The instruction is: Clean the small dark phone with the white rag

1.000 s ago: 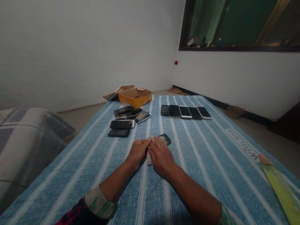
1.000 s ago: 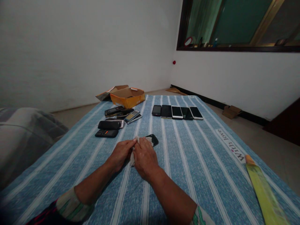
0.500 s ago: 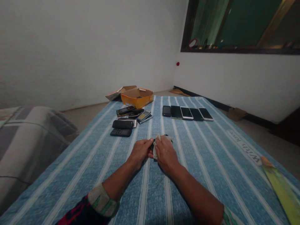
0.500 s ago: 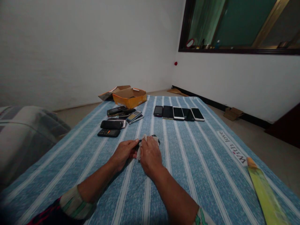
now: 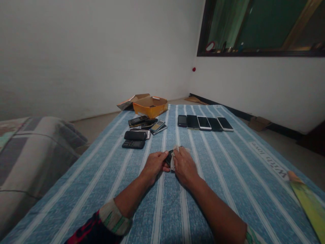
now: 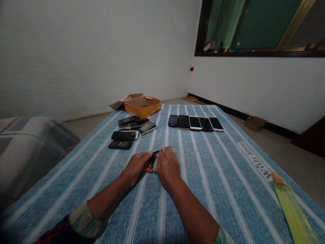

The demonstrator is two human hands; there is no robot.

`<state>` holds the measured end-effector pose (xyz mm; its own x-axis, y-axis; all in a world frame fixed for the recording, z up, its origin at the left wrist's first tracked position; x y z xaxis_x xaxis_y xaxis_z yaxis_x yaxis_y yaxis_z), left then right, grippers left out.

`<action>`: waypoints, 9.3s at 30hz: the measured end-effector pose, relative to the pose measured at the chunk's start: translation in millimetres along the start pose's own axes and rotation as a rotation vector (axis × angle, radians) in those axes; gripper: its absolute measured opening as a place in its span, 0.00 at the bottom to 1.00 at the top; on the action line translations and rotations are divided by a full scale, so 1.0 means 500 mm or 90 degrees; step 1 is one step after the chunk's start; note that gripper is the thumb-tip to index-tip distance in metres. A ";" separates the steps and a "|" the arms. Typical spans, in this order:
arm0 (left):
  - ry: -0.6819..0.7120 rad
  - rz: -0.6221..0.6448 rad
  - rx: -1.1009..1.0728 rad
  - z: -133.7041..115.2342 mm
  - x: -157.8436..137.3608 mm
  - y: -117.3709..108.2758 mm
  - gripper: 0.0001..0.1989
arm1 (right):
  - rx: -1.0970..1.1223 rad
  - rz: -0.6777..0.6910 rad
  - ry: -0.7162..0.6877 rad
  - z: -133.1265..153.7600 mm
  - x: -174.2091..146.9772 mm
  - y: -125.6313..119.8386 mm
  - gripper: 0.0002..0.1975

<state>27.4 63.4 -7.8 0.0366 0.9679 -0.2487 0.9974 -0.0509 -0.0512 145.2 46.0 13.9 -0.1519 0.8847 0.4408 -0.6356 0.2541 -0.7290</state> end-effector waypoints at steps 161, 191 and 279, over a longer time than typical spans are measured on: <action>0.548 -0.009 0.538 -0.071 -0.050 0.022 0.14 | 0.152 -0.249 0.089 -0.127 0.017 -0.089 0.18; 0.575 0.011 0.501 -0.074 -0.058 0.031 0.14 | -0.113 -0.130 -0.220 0.051 -0.009 -0.054 0.10; 0.543 0.011 0.540 -0.068 -0.061 0.034 0.13 | 0.368 -0.213 0.177 -0.160 0.017 -0.088 0.18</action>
<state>45.2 41.2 31.7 0.3989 0.7999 0.4483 0.6495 0.0987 -0.7539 232.8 73.5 7.8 0.2701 0.8821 0.3859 -0.9249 0.3491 -0.1504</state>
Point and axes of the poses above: each hand's wrist, its own x-axis towards the middle knuckle, its own y-axis out of the palm, z = x × y, the point moved 8 cm from there along x, towards the middle knuckle, and after that the axes turned 7 degrees about x, right-handed, at the moved point
